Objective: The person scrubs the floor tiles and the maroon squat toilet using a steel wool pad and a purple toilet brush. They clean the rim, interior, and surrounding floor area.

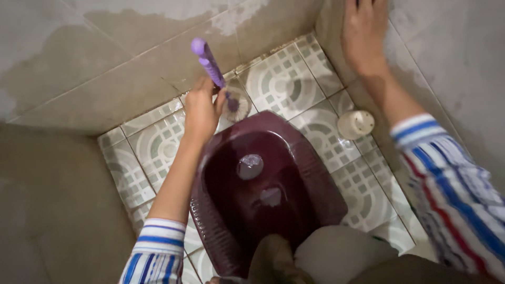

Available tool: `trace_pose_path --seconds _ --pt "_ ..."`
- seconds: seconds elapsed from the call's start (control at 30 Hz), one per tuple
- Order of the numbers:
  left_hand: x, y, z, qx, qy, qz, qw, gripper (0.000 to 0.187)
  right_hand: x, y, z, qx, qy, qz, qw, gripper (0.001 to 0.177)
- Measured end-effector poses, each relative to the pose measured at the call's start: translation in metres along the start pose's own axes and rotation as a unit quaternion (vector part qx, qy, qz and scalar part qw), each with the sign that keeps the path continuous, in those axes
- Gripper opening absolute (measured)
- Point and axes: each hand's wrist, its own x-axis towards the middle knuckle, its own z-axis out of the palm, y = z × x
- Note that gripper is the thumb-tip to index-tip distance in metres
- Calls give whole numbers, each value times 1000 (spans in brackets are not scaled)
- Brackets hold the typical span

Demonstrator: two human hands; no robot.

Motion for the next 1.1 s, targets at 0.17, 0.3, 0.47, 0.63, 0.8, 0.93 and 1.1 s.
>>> trace_pose_path --seconds 0.17,0.3,0.47,0.63,0.8,0.93,1.1 --pt "-2 2 -5 -39 14 -16 999 19 24 -10 119 -81 64 50 993 43" --pt "-4 -7 -7 -36 30 -25 999 17 14 -13 201 -172 124 65 975 39" --pt "5 -8 -12 -78 32 -47 995 19 -24 -14 228 -30 8 128 991 58" --pt "0 -10 -9 -62 25 -53 996 17 -64 -12 264 -96 -7 -24 995 65" --pt "-11 -10 -15 -67 25 -57 996 14 -81 -8 291 113 -124 303 938 29" --pt "3 -11 -22 -71 44 -37 996 16 -36 -35 293 675 168 534 479 53" --pt "-21 -22 -21 -65 24 -42 997 14 -49 -84 267 660 196 560 461 56"
